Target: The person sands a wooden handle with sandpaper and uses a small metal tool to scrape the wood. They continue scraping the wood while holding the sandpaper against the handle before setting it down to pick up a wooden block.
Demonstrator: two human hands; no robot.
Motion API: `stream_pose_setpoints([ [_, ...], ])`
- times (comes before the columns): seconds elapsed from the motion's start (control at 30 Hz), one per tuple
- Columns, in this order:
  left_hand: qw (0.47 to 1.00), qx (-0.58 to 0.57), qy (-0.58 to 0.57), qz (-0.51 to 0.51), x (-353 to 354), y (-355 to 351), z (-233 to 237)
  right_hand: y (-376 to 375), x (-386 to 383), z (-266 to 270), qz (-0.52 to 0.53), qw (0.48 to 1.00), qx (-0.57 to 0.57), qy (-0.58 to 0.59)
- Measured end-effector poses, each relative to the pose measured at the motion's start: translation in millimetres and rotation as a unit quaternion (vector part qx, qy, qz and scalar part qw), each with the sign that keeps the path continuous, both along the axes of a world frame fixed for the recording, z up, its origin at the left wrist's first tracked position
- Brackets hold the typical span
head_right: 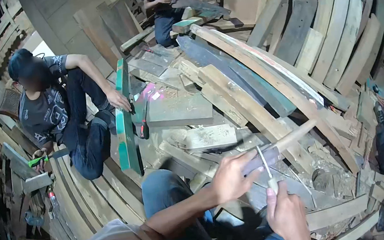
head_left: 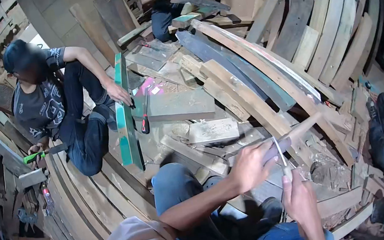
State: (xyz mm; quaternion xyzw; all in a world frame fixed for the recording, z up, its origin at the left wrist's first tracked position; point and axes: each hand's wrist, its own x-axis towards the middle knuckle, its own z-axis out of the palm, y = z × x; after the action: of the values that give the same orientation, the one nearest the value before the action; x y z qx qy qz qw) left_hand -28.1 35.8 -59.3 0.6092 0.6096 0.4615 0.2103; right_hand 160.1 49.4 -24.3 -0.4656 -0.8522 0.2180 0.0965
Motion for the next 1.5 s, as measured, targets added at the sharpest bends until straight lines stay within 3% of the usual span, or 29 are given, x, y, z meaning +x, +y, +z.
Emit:
stream_pose_setpoints([
  [0.2,1.0,0.008,0.001,0.002,0.8,-2.3,5.0,0.2,-3.2,8.4,-0.006,0.997,-0.064,0.04],
  [0.37,1.0,0.015,-0.006,0.004,0.1,-5.1,2.9,9.9,0.0,5.4,-0.043,0.999,0.0,0.001],
  [0.5,1.0,0.006,0.004,-0.005,0.2,-0.9,-2.9,3.3,-4.8,3.2,0.004,0.995,-0.043,0.086],
  [0.57,1.0,-0.003,0.008,-0.003,0.7,-3.4,0.5,11.7,-1.3,5.6,-0.052,0.998,-0.015,0.029],
  [0.67,0.999,-0.024,-0.001,-0.032,-4.6,-2.7,1.7,-2.6,-8.1,2.2,0.007,0.998,-0.023,0.05],
  [0.8,1.0,0.004,-0.003,-0.005,1.1,-3.1,-1.3,9.0,-5.0,7.5,-0.053,0.996,-0.061,0.045],
  [0.93,0.999,0.029,0.01,-0.008,-1.2,-1.9,-0.7,7.0,-5.9,9.0,-0.006,1.0,0.009,0.025],
  [1.03,1.0,-0.001,0.012,-0.007,-1.9,-4.5,3.7,7.7,-4.2,7.4,-0.037,0.995,-0.069,0.063],
  [1.07,1.0,-0.002,0.01,-0.005,0.6,-4.5,3.6,-0.3,-6.8,12.3,-0.009,0.998,-0.054,0.017],
  [1.1,0.999,-0.003,0.0,-0.041,4.5,-3.6,3.1,1.3,-5.8,14.1,0.004,0.999,-0.048,0.024],
  [1.17,0.994,0.096,-0.044,-0.005,6.7,-0.1,2.7,12.6,-0.2,19.5,-0.027,0.997,-0.065,0.019],
  [1.2,0.997,-0.032,-0.064,-0.009,-2.0,-1.1,-27.4,16.3,1.4,20.9,-0.056,0.994,-0.09,0.01],
  [1.23,0.984,0.001,-0.174,-0.041,6.9,-1.6,-8.1,10.3,3.2,15.4,-0.047,0.995,-0.083,-0.001],
  [1.27,0.993,-0.015,-0.113,-0.022,3.0,0.4,-14.6,8.6,3.0,9.2,-0.03,0.997,-0.076,-0.016],
  [1.3,0.99,-0.117,-0.074,-0.042,-4.4,-1.7,-6.3,5.4,2.5,4.0,-0.012,0.997,-0.071,0.013],
  [1.33,0.98,-0.016,-0.194,-0.039,4.0,2.1,-14.5,4.3,2.8,0.8,0.016,0.997,-0.063,0.047],
  [1.37,0.992,-0.074,-0.099,-0.031,-1.1,4.5,-12.7,8.7,7.1,2.1,-0.001,0.997,-0.066,0.038],
  [1.4,0.993,0.018,-0.11,-0.022,5.9,4.9,-14.6,17.1,10.7,5.0,-0.019,0.998,-0.049,0.027],
  [1.47,0.994,-0.056,-0.078,-0.043,-1.2,-0.6,-12.9,12.6,10.7,8.4,-0.028,0.997,-0.072,0.02],
  [1.5,0.983,0.013,-0.176,-0.05,3.4,3.2,-20.9,7.8,6.7,11.9,-0.009,0.996,-0.086,0.016],
])
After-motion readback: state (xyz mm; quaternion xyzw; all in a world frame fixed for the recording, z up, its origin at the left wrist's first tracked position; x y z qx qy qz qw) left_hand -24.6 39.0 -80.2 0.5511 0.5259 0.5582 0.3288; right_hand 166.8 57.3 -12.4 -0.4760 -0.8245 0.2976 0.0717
